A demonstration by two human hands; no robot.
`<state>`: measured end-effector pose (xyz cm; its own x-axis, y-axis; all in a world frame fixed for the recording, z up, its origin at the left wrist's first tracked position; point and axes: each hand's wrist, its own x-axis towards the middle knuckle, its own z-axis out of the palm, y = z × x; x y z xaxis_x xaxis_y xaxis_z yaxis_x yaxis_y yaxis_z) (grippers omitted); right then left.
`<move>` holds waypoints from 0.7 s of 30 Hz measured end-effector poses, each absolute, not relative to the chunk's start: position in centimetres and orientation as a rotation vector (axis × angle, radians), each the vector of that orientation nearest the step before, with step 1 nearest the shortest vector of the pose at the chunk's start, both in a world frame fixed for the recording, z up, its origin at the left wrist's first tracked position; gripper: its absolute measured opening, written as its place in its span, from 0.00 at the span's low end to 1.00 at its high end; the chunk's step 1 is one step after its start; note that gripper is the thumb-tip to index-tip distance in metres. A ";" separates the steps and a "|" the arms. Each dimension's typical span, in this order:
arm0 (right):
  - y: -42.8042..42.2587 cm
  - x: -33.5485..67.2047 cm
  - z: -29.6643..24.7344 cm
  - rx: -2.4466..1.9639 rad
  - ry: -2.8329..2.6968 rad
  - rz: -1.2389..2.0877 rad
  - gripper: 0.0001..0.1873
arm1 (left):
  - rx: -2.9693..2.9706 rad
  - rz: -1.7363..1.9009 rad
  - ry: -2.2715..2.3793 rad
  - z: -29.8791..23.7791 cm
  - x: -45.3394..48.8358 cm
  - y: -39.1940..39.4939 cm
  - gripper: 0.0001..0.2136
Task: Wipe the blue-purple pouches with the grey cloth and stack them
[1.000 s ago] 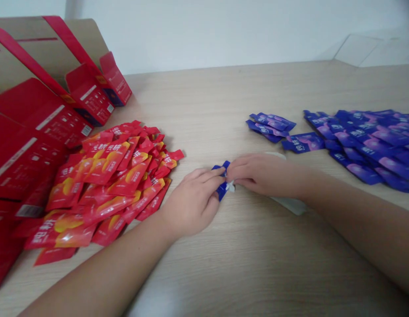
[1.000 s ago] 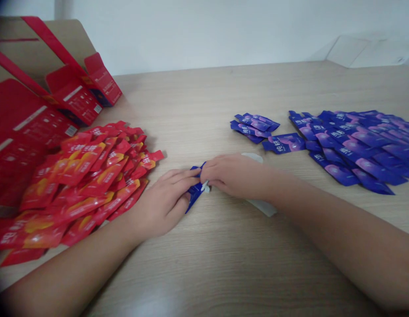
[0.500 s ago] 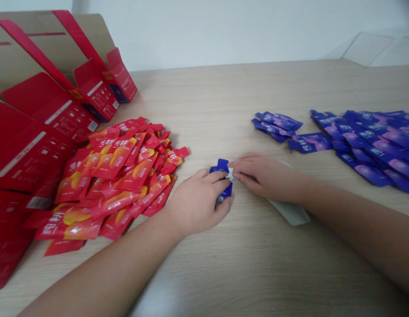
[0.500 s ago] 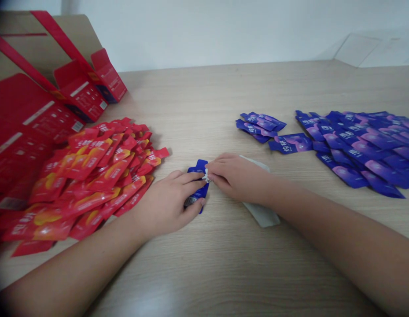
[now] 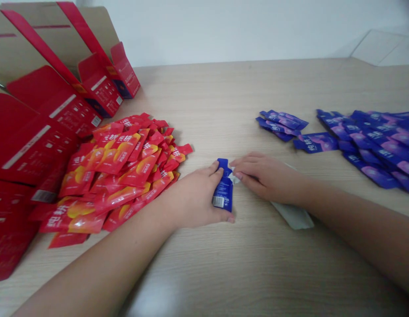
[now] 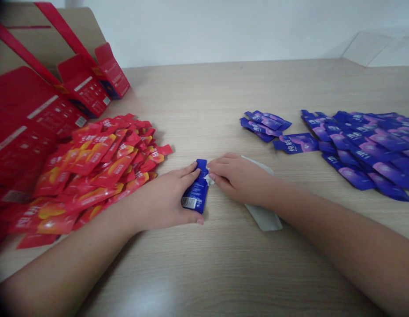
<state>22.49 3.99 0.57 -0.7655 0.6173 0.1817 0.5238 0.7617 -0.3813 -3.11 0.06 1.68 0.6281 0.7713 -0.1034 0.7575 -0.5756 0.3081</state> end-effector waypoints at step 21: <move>2.4 21.8 -0.3 -1.080 -2.497 0.099 0.12 | 2.509 0.199 1.380 0.4 -1.9 -0.8 0.58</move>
